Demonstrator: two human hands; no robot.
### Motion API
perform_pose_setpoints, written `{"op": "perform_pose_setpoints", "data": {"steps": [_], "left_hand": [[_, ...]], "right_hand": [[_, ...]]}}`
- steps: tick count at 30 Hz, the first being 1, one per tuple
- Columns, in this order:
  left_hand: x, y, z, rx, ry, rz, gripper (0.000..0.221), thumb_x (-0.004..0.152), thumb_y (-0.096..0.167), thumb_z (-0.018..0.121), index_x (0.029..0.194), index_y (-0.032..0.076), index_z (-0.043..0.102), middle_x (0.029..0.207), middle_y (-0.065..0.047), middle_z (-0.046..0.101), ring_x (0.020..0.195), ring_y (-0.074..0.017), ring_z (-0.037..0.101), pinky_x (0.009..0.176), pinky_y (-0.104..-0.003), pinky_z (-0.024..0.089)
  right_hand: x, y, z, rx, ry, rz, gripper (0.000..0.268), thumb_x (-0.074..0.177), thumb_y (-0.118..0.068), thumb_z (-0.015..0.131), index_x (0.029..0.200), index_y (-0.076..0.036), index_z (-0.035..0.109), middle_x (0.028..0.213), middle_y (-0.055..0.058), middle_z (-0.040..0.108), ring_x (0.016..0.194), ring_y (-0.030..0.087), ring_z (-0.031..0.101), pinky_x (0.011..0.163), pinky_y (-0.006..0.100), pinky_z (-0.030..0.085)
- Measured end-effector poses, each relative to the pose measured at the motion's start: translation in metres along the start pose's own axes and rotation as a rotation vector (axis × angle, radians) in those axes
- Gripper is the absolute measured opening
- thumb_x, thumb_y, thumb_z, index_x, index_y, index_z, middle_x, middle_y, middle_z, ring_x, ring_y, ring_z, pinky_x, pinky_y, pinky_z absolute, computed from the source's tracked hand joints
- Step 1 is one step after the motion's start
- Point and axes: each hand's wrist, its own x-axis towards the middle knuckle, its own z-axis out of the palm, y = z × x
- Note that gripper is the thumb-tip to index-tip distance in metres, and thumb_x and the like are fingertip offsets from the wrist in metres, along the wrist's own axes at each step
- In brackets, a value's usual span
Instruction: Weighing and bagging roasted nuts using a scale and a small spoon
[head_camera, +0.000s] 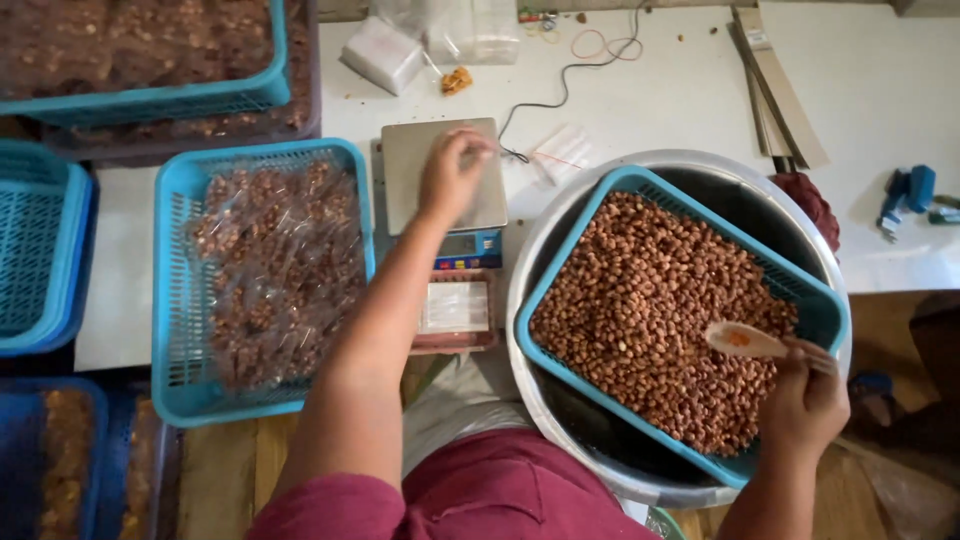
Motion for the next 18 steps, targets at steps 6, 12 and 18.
{"op": "perform_pose_setpoints", "data": {"steps": [6, 12, 18], "left_hand": [[-0.03, -0.033, -0.015, 0.463, 0.029, 0.036, 0.046, 0.076, 0.011, 0.079, 0.121, 0.01, 0.071, 0.13, -0.013, 0.063, 0.13, -0.0333, 0.054, 0.107, -0.047, 0.041], [-0.101, -0.024, -0.012, 0.428, 0.215, 0.161, 0.013, 0.098, 0.014, 0.07, 0.108, 0.013, 0.078, 0.111, -0.006, 0.075, 0.105, -0.0259, 0.07, 0.099, -0.038, 0.053], [-0.125, 0.029, -0.105, -0.366, 0.517, -0.579, 0.017, 0.09, 0.031, 0.075, 0.1, 0.017, 0.073, 0.099, -0.001, 0.079, 0.092, -0.008, 0.072, 0.086, -0.022, 0.055]], "right_hand": [[-0.006, 0.025, 0.003, 0.027, 0.021, 0.078, 0.017, 0.121, -0.008, 0.061, 0.128, -0.005, 0.076, 0.104, 0.011, 0.072, 0.092, 0.025, 0.067, 0.08, 0.041, 0.05], [-0.004, 0.021, 0.014, 0.061, 0.028, -0.063, 0.015, 0.122, -0.003, 0.062, 0.127, 0.001, 0.076, 0.115, 0.013, 0.075, 0.11, 0.03, 0.069, 0.095, 0.043, 0.051], [-0.001, 0.034, 0.038, 0.019, 0.019, -0.194, 0.027, 0.126, -0.008, 0.069, 0.146, 0.007, 0.078, 0.125, 0.027, 0.075, 0.114, 0.043, 0.068, 0.09, 0.05, 0.048]]}}
